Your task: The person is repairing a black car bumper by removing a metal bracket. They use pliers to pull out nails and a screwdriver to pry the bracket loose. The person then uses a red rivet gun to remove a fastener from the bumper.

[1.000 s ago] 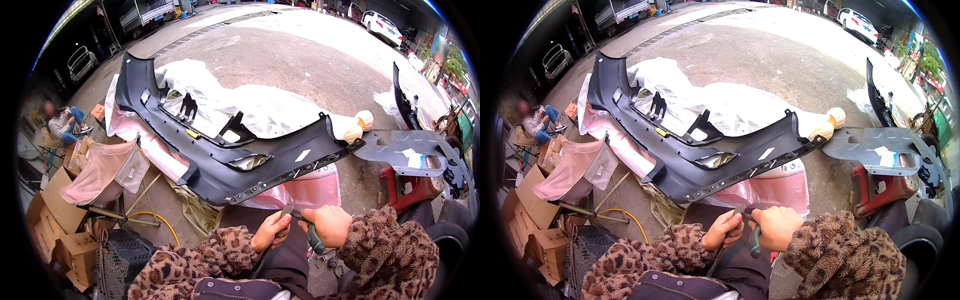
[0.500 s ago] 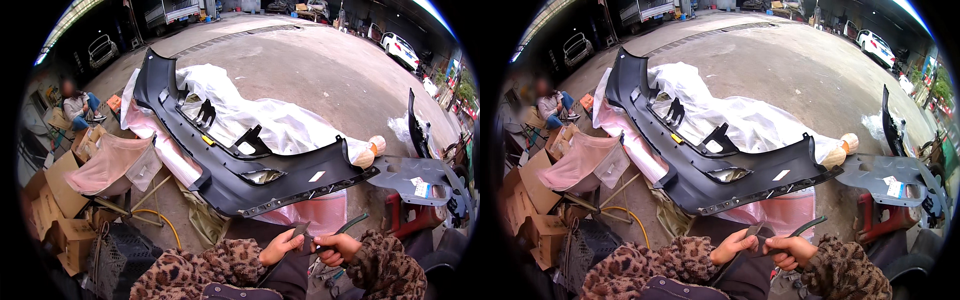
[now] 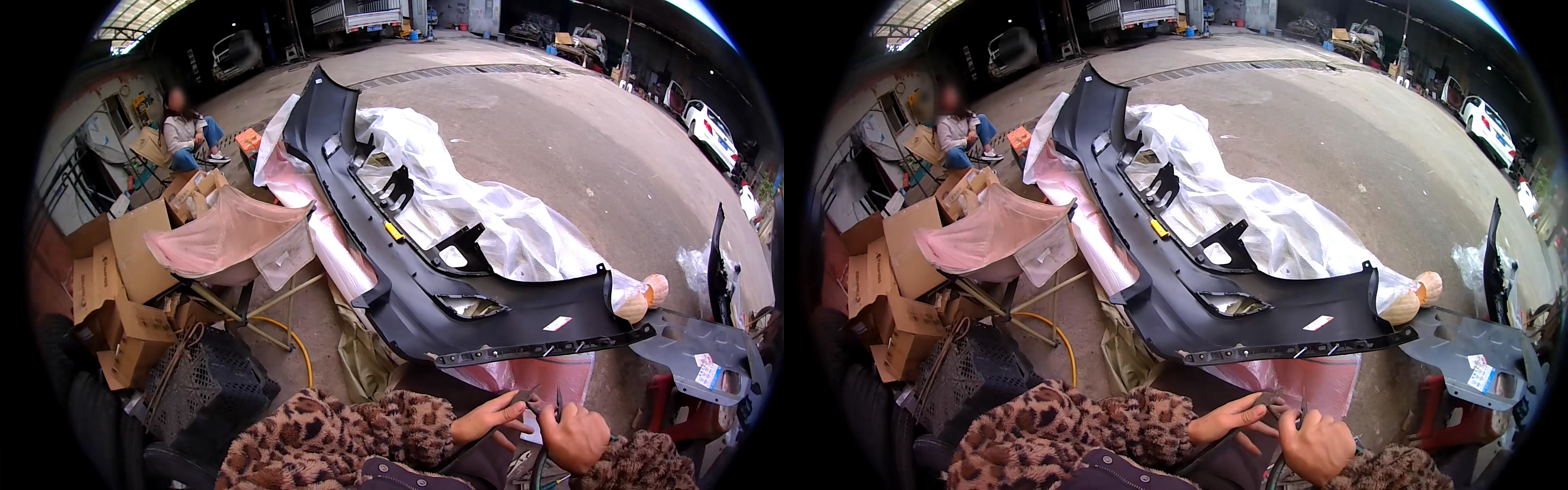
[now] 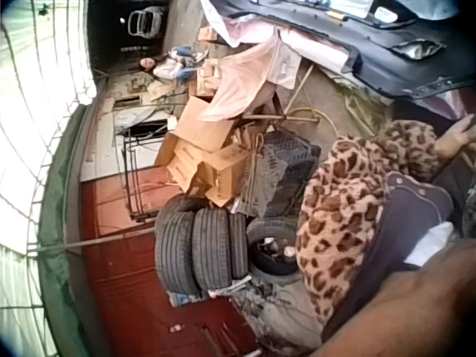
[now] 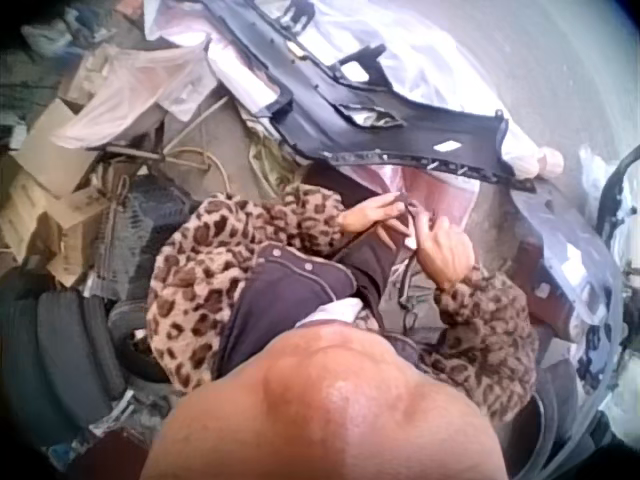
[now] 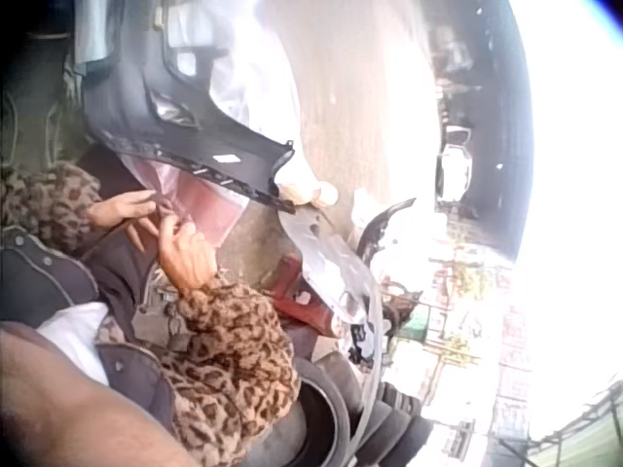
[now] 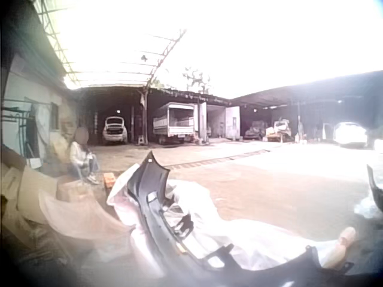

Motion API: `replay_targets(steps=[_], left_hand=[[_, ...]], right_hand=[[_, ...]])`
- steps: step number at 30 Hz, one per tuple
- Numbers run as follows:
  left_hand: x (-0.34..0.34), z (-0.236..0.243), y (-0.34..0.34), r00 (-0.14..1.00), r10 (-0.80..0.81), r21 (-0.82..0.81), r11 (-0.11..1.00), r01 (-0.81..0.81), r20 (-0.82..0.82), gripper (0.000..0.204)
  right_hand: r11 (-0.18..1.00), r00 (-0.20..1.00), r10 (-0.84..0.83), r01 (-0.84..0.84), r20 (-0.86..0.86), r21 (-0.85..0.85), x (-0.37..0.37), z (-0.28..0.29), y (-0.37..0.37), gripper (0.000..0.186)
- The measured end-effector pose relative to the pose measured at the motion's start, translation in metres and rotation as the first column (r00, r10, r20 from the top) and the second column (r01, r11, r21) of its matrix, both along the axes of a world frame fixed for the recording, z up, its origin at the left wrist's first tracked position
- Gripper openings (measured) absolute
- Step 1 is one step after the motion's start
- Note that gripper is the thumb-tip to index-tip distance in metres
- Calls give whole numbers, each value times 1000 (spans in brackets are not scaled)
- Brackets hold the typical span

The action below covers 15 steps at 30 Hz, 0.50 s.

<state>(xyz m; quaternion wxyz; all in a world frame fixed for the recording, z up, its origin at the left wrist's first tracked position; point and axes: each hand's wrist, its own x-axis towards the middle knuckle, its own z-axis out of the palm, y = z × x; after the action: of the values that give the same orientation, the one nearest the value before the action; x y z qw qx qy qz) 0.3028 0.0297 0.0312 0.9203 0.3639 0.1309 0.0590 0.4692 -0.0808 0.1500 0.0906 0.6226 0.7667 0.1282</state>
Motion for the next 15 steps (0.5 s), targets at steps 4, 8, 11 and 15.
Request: replay_targets(steps=[4,8,11,15], left_hand=[[8,-7,0,1000,12,57,998,-12,-4,47],[8,-26,-9,984,176,151,973,-175,11,44],[3,-16,-9,974,226,266,939,-220,11,46],[6,-9,-14,958,284,374,885,-277,39,51]], right_hand=[[1000,989,0,0,150,-4,-15,14,2,21],[958,936,-149,56,-319,-283,-7,25,18,21],[898,511,-431,164,-744,-408,-11,25,27,20],[966,548,-227,24,-805,-257,25,-20,18,21]])
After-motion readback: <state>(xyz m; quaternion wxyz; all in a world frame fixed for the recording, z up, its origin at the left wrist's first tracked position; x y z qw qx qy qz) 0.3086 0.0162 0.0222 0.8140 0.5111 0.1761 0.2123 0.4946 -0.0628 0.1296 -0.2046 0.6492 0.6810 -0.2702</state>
